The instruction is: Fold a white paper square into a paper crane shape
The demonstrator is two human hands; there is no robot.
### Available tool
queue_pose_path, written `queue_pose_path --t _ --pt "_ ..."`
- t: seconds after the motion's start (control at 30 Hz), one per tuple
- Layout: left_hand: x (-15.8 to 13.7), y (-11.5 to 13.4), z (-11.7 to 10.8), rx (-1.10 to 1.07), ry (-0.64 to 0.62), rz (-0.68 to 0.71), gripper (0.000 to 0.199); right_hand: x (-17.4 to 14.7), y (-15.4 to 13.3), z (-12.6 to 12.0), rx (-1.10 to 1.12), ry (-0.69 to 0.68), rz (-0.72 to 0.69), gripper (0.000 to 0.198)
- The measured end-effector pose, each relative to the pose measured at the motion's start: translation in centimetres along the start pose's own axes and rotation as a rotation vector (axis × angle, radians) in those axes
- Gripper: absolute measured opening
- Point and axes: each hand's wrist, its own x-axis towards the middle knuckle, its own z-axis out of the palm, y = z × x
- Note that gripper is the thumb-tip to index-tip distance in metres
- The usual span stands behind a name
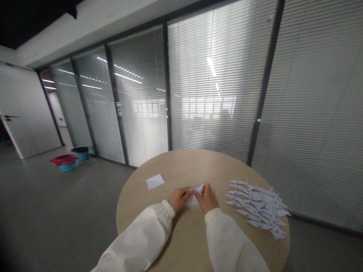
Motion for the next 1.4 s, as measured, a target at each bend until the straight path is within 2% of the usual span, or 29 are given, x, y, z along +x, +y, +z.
queue_pose_path --t 0.3,0.47,0.6,0.8,0.97,1.07,1.23,1.4 --pt "-0.1 0.3 -0.1 0.042 -0.03 0.025 0.041 0.1 0.3 0.1 -0.039 -0.062 -0.025 0.022" --pt "0.4 -0.9 0.2 -0.002 0.076 -0.062 0.042 0.2 0.4 -0.1 -0.004 -0.059 -0.004 0.026" --pt "1.0 -2.2 0.6 -0.151 0.137 -0.138 0.043 0.5 0.6 -0.3 0.141 -0.093 0.021 0.017" --pt "1.2 -2.4 0.8 -0.453 0.105 -0.216 0.047 0.9 0.4 -0.8 0.449 -0.057 0.076 0.038" --pt "1.2 -1.7 0.5 -0.71 0.138 -0.319 0.045 0.6 -0.4 -1.3 0.497 -0.061 0.088 0.049" --pt "1.2 -1.8 0.4 -0.827 0.151 -0.355 0.043 0.4 -0.7 -1.5 0.399 -0.045 0.021 0.044" --pt "1.2 -2.2 0.3 -0.963 0.172 -0.341 0.038 0.0 -0.9 -1.5 0.16 -0.049 -0.254 0.028" --pt "1.3 -2.3 0.1 -1.005 0.183 -0.35 0.04 -0.2 -0.9 -1.4 -0.026 -0.046 -0.46 0.024"
